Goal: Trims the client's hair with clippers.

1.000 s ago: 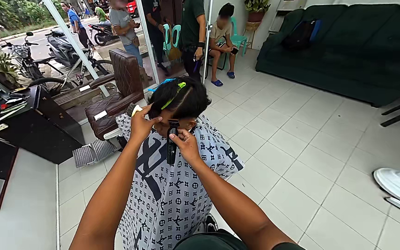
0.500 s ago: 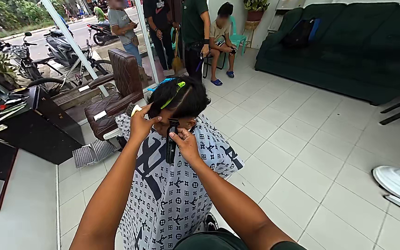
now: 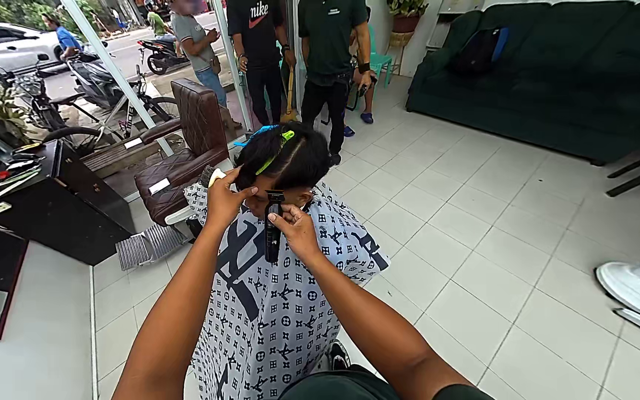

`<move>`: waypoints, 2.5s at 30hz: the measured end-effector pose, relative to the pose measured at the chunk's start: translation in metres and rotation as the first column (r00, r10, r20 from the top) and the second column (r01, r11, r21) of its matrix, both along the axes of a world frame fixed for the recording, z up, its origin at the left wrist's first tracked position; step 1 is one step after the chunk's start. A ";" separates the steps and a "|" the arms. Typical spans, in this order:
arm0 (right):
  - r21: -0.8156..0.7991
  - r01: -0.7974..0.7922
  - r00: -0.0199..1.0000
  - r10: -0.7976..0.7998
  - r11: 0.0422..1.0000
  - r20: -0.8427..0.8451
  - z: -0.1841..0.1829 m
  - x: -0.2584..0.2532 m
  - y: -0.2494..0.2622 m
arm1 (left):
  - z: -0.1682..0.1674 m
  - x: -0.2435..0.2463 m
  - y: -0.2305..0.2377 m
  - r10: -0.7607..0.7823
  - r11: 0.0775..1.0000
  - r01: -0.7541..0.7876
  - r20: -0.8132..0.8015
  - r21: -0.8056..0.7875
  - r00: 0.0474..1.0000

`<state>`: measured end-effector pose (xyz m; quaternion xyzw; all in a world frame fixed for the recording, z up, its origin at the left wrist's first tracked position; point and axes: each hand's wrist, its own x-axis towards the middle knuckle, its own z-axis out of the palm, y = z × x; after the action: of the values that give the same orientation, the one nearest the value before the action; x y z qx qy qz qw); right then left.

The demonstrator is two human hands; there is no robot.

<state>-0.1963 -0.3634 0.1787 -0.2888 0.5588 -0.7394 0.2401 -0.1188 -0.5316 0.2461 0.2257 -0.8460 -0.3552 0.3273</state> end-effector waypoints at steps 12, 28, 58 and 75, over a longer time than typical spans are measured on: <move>-0.004 0.002 1.000 -0.002 1.000 -0.003 -0.004 -0.003 -0.003 | -0.004 0.000 -0.002 0.001 1.000 -0.001 0.002 0.029 1.000; -0.034 -0.015 0.997 0.018 0.999 0.076 -0.006 -0.005 -0.002 | -0.002 0.000 -0.003 -0.011 0.999 0.010 0.023 0.032 1.000; -0.196 -0.234 0.873 0.294 0.952 0.388 -0.078 -0.133 0.170 | 0.002 -0.063 0.139 -0.432 0.877 0.292 0.356 0.382 0.829; -0.302 -0.225 0.941 0.287 0.927 0.179 -0.060 -0.110 0.078 | -0.070 -0.065 0.135 0.366 0.621 -0.101 0.174 -0.777 0.914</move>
<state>-0.3059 -0.2851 0.1185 -0.3068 0.3773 -0.7996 0.3525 -0.1836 -0.3962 0.1759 0.2326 -0.9195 0.1154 0.2951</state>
